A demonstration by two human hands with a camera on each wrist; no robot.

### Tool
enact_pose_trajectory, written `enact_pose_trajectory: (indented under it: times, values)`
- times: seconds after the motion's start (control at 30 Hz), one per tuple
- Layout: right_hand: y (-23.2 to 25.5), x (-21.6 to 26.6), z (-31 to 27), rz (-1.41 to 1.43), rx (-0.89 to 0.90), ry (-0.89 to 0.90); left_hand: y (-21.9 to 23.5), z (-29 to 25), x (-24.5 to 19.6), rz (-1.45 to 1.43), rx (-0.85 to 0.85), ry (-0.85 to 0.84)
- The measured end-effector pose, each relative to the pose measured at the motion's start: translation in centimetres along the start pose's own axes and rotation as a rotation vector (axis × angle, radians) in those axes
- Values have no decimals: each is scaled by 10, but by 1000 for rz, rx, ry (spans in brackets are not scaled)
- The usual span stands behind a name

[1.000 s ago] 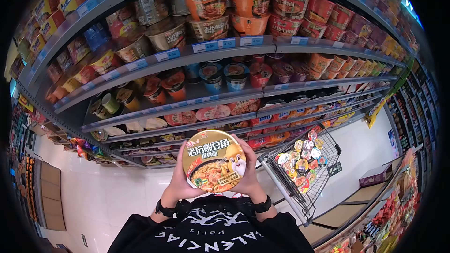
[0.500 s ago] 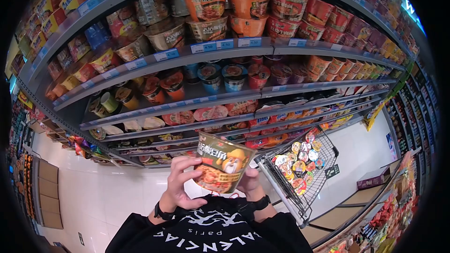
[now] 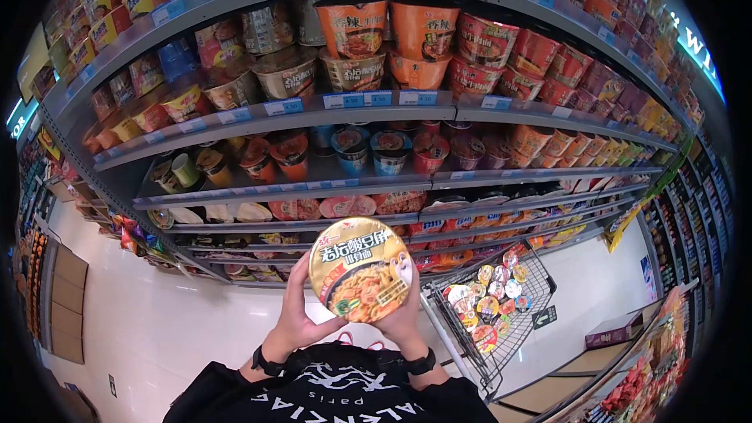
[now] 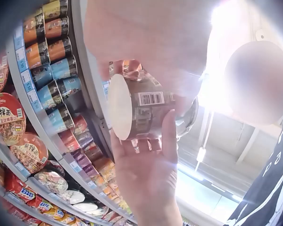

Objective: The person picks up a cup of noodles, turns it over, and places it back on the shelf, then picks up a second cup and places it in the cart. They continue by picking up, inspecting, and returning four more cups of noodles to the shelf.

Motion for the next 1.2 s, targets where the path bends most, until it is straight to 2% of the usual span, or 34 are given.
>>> enact_pose_trajectory:
  times: [0.03,0.1,0.17,0.23,0.3,0.37,0.47,0.7,0.73,0.77,0.8,0.83,0.9,0.97,1.0,1.03,1.1,1.13,1.17,1.2]
  values:
    - [-3,4,-3,20,-22,5,-1,-4,1,6,-17,-6]
    - [-12,16,-4,-43,34,43,-9,-12,21,-103,0,165]
    - [-14,22,-5,-202,106,135,-18,-18,37,-200,-18,223]
    - [-13,22,-3,-321,172,132,-19,-24,46,-257,-38,296]
    - [-15,26,-2,-386,223,129,-11,-25,37,-412,-152,238]
    - [-23,41,1,-490,260,211,-10,-29,45,-526,-167,266]
    - [-30,46,3,-536,262,231,-13,-29,52,-556,-153,308]
    - [-30,27,8,-575,226,309,-13,-18,61,-607,-162,288]
    - [-31,25,10,-601,212,319,-7,-10,51,-447,-129,244]
    - [-31,18,9,-628,197,329,-13,-13,69,-486,-112,247]
    - [-18,-38,10,-532,181,159,-12,2,77,-441,-64,242]
    - [-32,-12,18,-639,179,297,-15,5,80,-396,-11,262]
    - [-27,-49,26,-516,162,114,-16,5,106,-403,-27,282]
    - [-34,-51,42,-518,202,176,-17,16,121,-441,12,292]
    - [-43,-45,52,-515,237,243,-9,27,114,-423,31,235]
    - [-47,-50,60,-519,238,243,-1,33,126,-426,30,235]
    - [-49,-57,78,-312,197,312,6,46,133,56,153,-43]
    - [-58,-52,87,-397,211,402,19,63,124,12,172,-53]
    - [-68,-44,97,-485,203,530,36,79,104,265,122,-164]
    - [-72,-54,107,-584,276,522,53,93,93,206,57,-194]
Point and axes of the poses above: each hand's wrist, its own z-axis towards the middle knuckle, its own y-axis out of the back of the hand, x = y × z, the point moved 9 cm from there along z, towards the middle knuckle, and after that the axes turned 1 degree about y, right-handed, at the moved point
